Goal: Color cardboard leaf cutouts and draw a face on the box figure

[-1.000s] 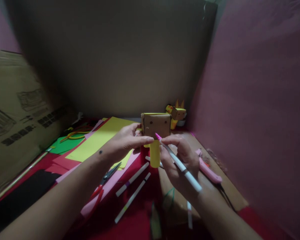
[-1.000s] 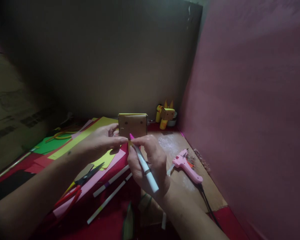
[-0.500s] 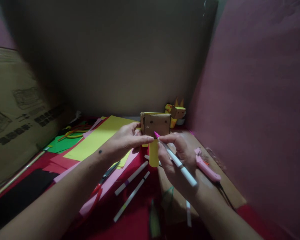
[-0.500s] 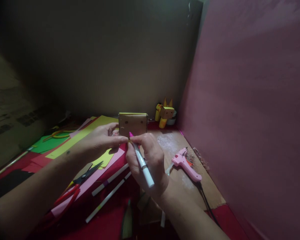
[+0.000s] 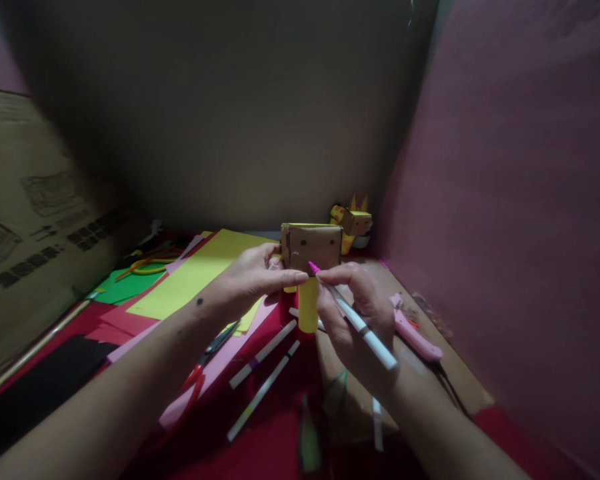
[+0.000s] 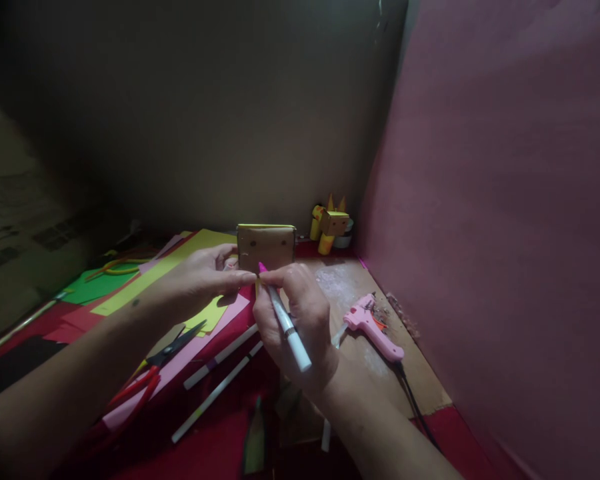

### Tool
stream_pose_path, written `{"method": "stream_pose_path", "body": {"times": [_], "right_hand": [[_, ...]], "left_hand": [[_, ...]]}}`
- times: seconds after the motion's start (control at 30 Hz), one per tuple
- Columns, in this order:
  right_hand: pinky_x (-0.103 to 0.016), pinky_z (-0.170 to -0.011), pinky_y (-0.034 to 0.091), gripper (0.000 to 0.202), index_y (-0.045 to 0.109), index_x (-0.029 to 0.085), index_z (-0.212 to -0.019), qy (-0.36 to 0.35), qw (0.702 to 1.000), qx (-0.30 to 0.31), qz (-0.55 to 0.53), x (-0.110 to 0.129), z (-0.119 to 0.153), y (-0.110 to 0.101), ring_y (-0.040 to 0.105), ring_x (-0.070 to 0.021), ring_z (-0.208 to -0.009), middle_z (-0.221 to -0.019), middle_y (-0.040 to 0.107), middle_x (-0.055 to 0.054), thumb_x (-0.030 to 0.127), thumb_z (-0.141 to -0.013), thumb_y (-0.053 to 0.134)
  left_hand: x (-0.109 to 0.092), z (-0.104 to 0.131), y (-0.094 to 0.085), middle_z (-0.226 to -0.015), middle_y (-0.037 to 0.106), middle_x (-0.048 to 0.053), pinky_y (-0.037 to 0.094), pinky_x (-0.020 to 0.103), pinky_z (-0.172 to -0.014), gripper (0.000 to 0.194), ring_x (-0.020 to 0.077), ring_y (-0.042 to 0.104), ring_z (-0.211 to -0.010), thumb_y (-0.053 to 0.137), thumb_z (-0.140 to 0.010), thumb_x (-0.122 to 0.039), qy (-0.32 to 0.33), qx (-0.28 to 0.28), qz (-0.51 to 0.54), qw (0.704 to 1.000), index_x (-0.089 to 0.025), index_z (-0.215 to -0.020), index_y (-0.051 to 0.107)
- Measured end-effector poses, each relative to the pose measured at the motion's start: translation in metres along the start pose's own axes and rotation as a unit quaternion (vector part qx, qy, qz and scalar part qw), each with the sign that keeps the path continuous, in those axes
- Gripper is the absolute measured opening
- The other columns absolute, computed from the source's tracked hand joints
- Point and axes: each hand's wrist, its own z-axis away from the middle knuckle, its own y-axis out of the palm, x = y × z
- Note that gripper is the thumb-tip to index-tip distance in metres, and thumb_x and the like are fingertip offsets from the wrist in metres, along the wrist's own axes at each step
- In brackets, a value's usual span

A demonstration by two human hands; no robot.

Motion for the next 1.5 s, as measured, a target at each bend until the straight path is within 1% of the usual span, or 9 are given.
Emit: {"method": "stream_pose_path", "body": {"times": [0.13, 0.3, 0.47, 0.63, 0.8, 1.03, 1.13, 1.3, 1.5], "right_hand": [[-0.032, -0.065, 0.053, 0.011, 0.062, 0.024, -0.091, -0.020, 1.000, -0.003, -0.012, -0.0007, -0.0005, -0.0004, 0.064, -0.0159, -0.074, -0.079, 0.062, 0.002, 0.014, -0.091, 0.059], [-0.033, -0.065, 0.053, 0.009, 0.061, 0.025, -0.093, 0.011, 1.000, -0.019, -0.016, 0.0012, -0.0004, 0.0018, 0.065, -0.0170, -0.078, -0.080, 0.062, 0.001, 0.016, -0.092, 0.059], [-0.033, -0.067, 0.053, 0.013, 0.062, 0.025, -0.092, -0.013, 1.000, 0.007, -0.011, 0.0024, -0.0007, -0.0002, 0.064, -0.0165, -0.077, -0.081, 0.062, 0.002, 0.013, -0.090, 0.058], [-0.034, -0.070, 0.053, 0.012, 0.061, 0.024, -0.092, 0.008, 1.000, -0.010, -0.018, 0.0026, -0.0011, 0.0001, 0.064, -0.0165, -0.078, -0.079, 0.060, 0.002, 0.013, -0.091, 0.058], [-0.033, -0.069, 0.052, 0.012, 0.061, 0.024, -0.089, -0.010, 1.000, -0.002, -0.023, 0.0024, -0.0013, 0.0008, 0.062, -0.0161, -0.075, -0.077, 0.058, 0.002, 0.012, -0.090, 0.058], [-0.034, -0.067, 0.051, 0.012, 0.061, 0.025, -0.093, 0.012, 1.000, 0.000, -0.022, 0.0037, -0.0012, -0.0001, 0.064, -0.0171, -0.079, -0.083, 0.061, 0.001, 0.014, -0.091, 0.057], [-0.034, -0.069, 0.052, 0.013, 0.061, 0.025, -0.090, -0.007, 1.000, 0.005, -0.026, 0.0039, -0.0016, -0.0003, 0.062, -0.0167, -0.077, -0.080, 0.060, 0.001, 0.012, -0.090, 0.057], [-0.036, -0.072, 0.054, 0.012, 0.062, 0.025, -0.093, 0.013, 1.000, 0.007, -0.018, 0.0047, -0.0025, -0.0008, 0.064, -0.0176, -0.080, -0.081, 0.061, 0.001, 0.014, -0.091, 0.058], [-0.031, -0.066, 0.052, 0.012, 0.064, 0.022, -0.088, 0.011, 0.999, -0.013, -0.031, 0.0091, -0.0045, -0.0033, 0.060, -0.0140, -0.070, -0.076, 0.059, 0.002, 0.011, -0.087, 0.058]], "left_hand": [[0.0005, -0.0005, -0.0005, -0.061, 0.052, -0.005, 0.034, 0.019, -0.040, 0.031, 0.0075, 0.046, -0.046, 0.085, -0.074, -0.029, 0.004, 0.004, 0.004, 1.000, -0.016, -0.091, 0.063], [0.0027, -0.0014, -0.0018, -0.061, 0.053, -0.004, 0.034, 0.020, -0.039, 0.032, 0.0082, 0.046, -0.045, 0.086, -0.073, -0.031, 0.003, 0.003, 0.007, 1.000, -0.016, -0.090, 0.063], [0.0055, -0.0027, -0.0033, -0.065, 0.057, -0.003, 0.034, 0.020, -0.040, 0.031, 0.0075, 0.047, -0.046, 0.085, -0.074, -0.030, 0.005, 0.001, 0.005, 1.000, -0.017, -0.092, 0.065], [0.0053, -0.0026, -0.0043, -0.062, 0.055, -0.004, 0.034, 0.019, -0.039, 0.033, 0.0072, 0.046, -0.045, 0.086, -0.073, -0.030, -0.002, 0.009, 0.020, 1.000, -0.016, -0.093, 0.064], [0.0031, -0.0020, -0.0042, -0.061, 0.056, -0.003, 0.034, 0.020, -0.040, 0.032, 0.0078, 0.047, -0.045, 0.085, -0.072, -0.028, -0.003, 0.004, 0.004, 1.000, -0.015, -0.092, 0.064], [0.0031, -0.0024, -0.0041, -0.058, 0.051, -0.006, 0.033, 0.020, -0.039, 0.032, 0.0081, 0.045, -0.044, 0.087, -0.070, -0.029, -0.012, -0.004, 0.014, 1.000, -0.018, -0.089, 0.063], [0.0025, -0.0015, -0.0038, -0.057, 0.050, -0.006, 0.032, 0.020, -0.039, 0.032, 0.0078, 0.044, -0.044, 0.088, -0.070, -0.028, -0.014, -0.002, 0.015, 1.000, -0.018, -0.089, 0.063], [0.0005, -0.0005, -0.0026, -0.058, 0.052, -0.005, 0.033, 0.020, -0.039, 0.032, 0.0081, 0.046, -0.044, 0.087, -0.070, -0.029, -0.017, -0.006, 0.017, 1.000, -0.017, -0.088, 0.063], [0.0004, -0.0024, -0.0026, -0.057, 0.051, -0.005, 0.034, 0.019, -0.039, 0.032, 0.0078, 0.046, -0.044, 0.088, -0.069, -0.029, -0.018, 0.005, 0.031, 0.999, -0.017, -0.081, 0.061]]}}
